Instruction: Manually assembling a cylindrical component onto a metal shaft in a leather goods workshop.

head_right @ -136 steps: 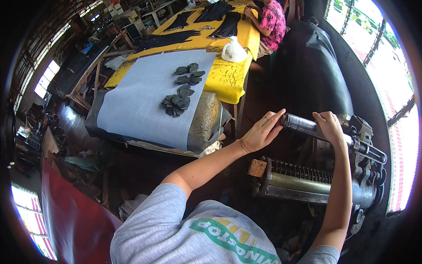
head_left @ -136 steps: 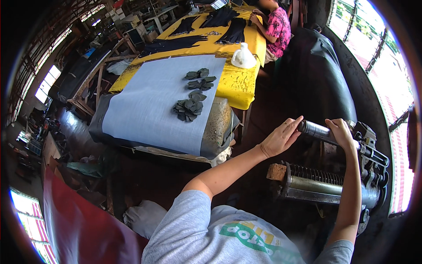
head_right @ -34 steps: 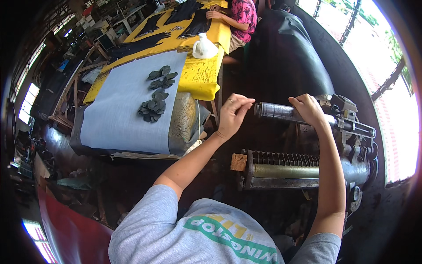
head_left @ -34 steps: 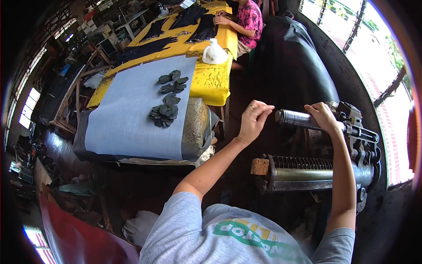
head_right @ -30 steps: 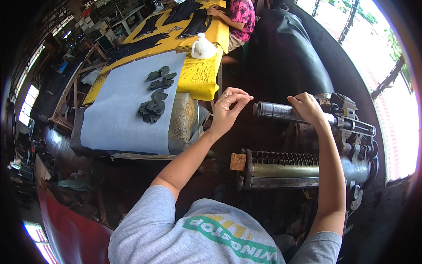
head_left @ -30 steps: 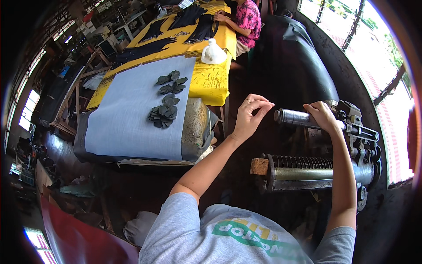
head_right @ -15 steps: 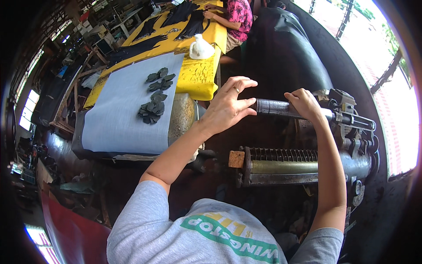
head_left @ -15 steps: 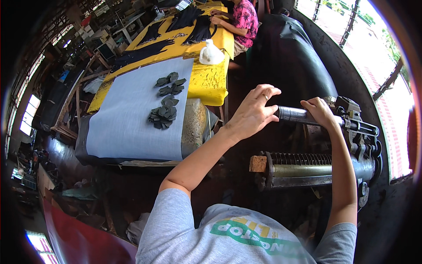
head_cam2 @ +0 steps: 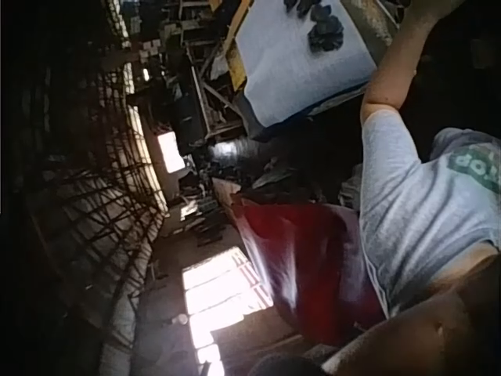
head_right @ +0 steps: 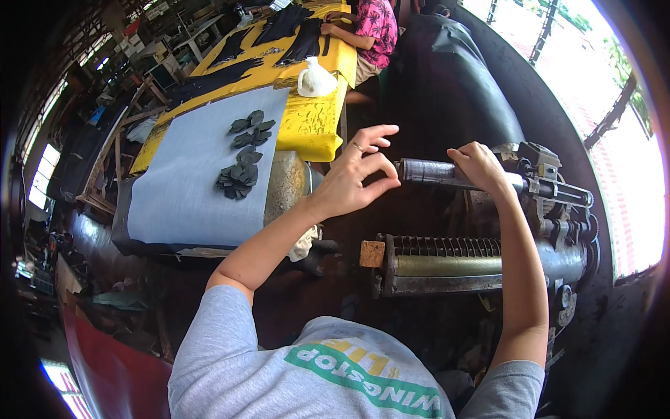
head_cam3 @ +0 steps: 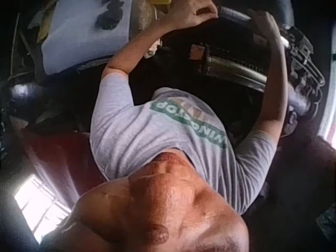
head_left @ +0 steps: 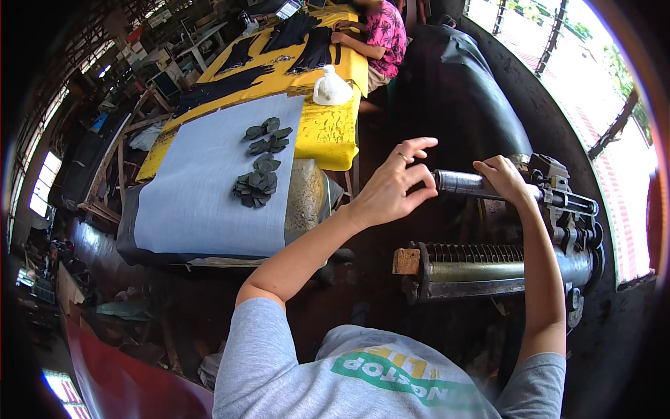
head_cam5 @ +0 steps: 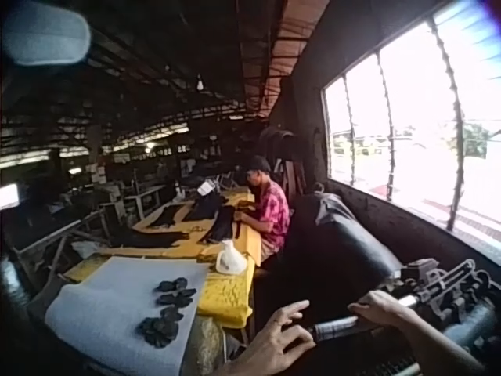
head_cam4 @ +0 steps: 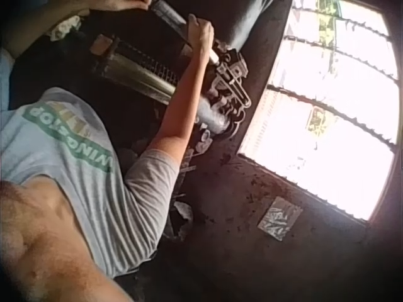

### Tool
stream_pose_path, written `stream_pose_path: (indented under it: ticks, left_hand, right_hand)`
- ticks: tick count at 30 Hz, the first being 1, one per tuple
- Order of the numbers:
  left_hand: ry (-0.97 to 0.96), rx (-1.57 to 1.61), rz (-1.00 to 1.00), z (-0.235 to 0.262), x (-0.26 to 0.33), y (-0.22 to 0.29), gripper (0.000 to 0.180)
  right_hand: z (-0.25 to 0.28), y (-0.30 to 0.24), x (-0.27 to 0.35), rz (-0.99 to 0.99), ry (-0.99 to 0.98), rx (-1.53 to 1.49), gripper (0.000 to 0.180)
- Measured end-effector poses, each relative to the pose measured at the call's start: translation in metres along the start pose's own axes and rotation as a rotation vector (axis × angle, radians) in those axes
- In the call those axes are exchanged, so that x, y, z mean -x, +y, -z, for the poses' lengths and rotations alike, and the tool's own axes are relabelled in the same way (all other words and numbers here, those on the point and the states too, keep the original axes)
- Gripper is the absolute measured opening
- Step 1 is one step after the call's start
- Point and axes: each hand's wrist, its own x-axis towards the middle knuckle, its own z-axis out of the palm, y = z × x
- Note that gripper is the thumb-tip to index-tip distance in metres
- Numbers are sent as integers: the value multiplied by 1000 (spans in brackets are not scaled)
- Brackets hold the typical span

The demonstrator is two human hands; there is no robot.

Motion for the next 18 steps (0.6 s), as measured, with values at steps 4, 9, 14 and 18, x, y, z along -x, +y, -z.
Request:
stream_pose_path:
  ticks: [4, 9, 14, 18]
  left_hand:
    - [86, 30, 201, -1, -4, -12, 14]
    - [-49, -53, 254, 5, -15, -11, 9]
    - [-187, -139, 214, 12, -32, -14, 8]
    - [-336, -176, 195, 13, -52, -18, 7]
  right_hand:
    - [-1, -5, 1, 21, 27, 1, 46]
    - [1, -2, 1, -21, -2, 26, 46]
    - [1, -2, -3, -66, -44, 35, 46]
    - [-5, 2, -2, 21, 69, 1, 47]
